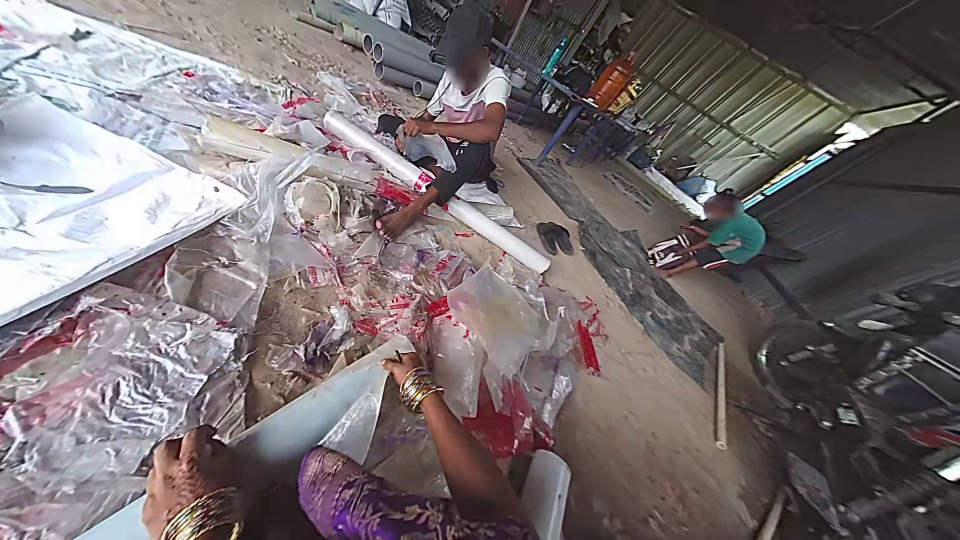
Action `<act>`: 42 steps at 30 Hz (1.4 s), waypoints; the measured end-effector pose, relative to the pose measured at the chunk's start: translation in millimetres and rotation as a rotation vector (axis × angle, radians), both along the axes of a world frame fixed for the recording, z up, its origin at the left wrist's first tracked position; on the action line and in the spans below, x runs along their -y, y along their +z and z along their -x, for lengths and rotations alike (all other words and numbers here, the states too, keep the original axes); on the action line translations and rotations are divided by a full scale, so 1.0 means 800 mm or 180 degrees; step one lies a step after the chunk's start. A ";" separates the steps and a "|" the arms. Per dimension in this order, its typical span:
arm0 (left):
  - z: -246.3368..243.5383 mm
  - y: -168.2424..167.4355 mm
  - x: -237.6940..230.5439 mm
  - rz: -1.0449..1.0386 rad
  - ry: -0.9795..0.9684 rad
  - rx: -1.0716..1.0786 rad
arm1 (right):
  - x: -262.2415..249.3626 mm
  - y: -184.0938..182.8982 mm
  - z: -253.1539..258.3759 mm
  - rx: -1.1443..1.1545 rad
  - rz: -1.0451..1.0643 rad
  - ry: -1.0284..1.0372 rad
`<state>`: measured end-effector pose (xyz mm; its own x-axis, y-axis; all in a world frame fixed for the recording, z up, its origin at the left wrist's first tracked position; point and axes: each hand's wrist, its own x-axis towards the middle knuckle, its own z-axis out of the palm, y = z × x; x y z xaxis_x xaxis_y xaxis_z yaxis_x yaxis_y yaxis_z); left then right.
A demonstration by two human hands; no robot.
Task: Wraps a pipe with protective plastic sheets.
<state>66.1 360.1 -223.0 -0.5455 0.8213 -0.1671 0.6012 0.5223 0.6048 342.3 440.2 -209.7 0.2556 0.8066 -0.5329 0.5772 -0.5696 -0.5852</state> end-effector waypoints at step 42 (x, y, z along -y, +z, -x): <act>0.008 0.008 0.002 0.0179 -0.0128 -0.0173 | 0.026 0.045 -0.045 -0.0838 0.0804 -0.0743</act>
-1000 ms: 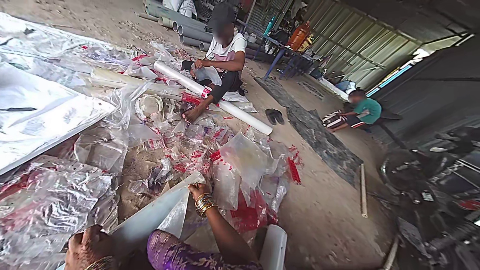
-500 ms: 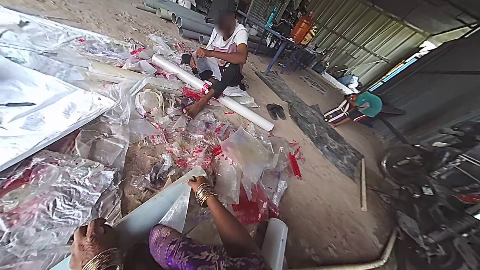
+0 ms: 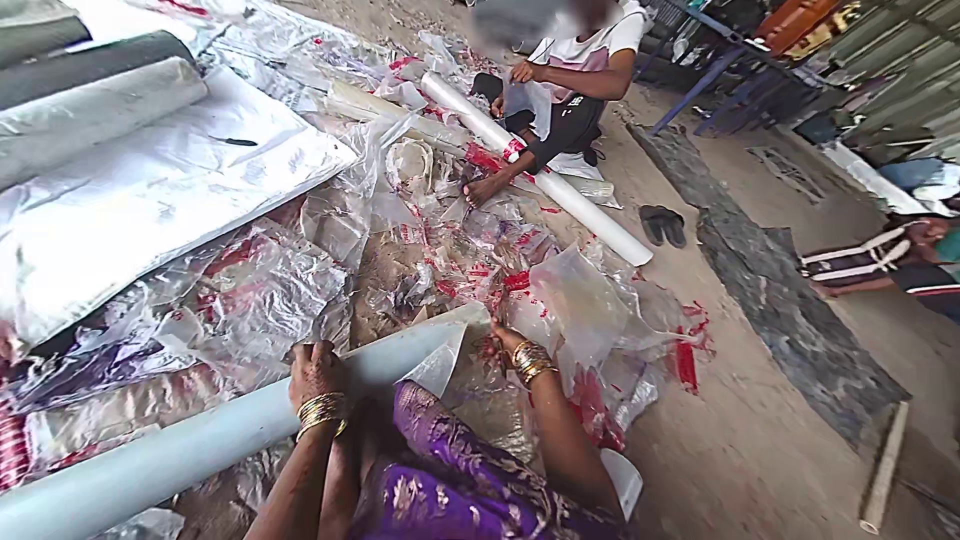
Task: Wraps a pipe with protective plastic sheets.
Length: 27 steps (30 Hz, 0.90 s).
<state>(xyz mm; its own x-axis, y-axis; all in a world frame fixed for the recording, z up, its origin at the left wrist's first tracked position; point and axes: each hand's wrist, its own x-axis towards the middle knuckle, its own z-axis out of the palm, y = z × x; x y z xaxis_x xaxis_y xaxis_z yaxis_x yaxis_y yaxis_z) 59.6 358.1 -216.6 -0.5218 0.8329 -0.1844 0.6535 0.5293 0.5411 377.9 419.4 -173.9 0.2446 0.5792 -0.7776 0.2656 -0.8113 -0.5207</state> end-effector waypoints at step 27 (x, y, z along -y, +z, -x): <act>0.001 -0.008 -0.001 -0.0190 -0.0064 -0.0018 | -0.055 0.011 0.039 0.2504 -0.1736 0.4721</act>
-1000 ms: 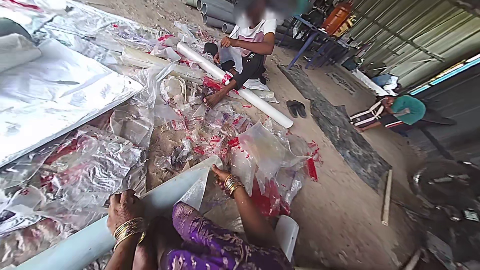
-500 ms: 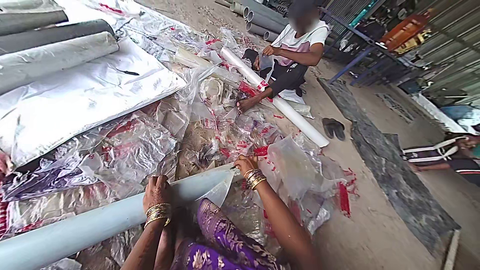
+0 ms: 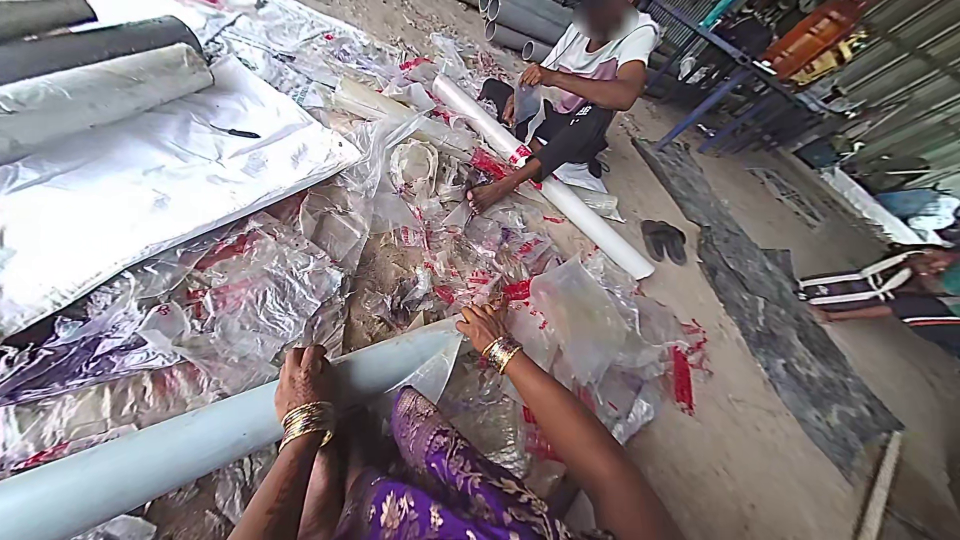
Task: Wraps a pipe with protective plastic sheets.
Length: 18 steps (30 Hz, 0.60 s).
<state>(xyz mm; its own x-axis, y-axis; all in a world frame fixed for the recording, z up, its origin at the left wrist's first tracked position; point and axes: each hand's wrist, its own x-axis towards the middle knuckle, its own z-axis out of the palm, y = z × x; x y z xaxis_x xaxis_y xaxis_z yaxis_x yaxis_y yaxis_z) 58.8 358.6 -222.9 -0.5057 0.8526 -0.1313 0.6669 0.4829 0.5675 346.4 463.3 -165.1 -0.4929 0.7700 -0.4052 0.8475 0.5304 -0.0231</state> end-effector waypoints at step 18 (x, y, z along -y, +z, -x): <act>0.001 0.001 0.005 -0.0191 -0.0057 0.0051 | 0.019 -0.008 -0.039 -0.0925 -0.0165 -0.3341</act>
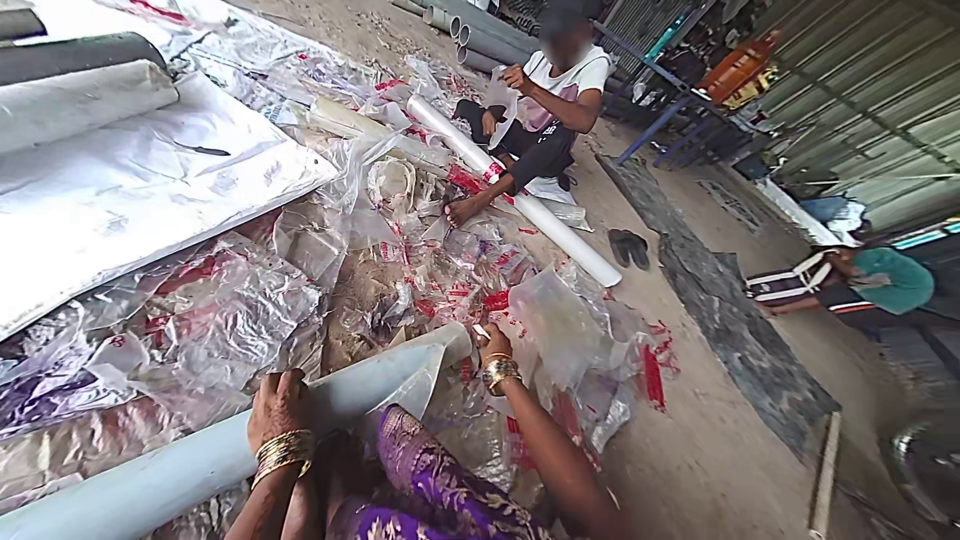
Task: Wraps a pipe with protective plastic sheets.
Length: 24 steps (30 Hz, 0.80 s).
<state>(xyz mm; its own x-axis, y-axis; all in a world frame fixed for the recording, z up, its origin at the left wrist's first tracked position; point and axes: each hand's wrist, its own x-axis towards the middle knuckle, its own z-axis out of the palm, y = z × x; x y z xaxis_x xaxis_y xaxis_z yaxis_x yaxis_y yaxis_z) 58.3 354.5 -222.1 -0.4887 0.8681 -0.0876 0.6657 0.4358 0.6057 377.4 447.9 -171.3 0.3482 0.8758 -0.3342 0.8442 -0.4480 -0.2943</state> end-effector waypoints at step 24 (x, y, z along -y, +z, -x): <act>-0.010 -0.001 -0.007 0.0309 0.0151 -0.0033 | 0.015 -0.039 0.053 -0.1486 0.0608 -0.0473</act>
<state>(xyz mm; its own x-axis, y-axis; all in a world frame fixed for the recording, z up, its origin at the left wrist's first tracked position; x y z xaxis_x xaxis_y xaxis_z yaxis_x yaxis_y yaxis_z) 66.4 360.3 -222.6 -0.5304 0.8316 -0.1650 0.6489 0.5234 0.5523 335.0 436.1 -202.2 0.2397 0.7367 -0.6323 0.5660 -0.6352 -0.5255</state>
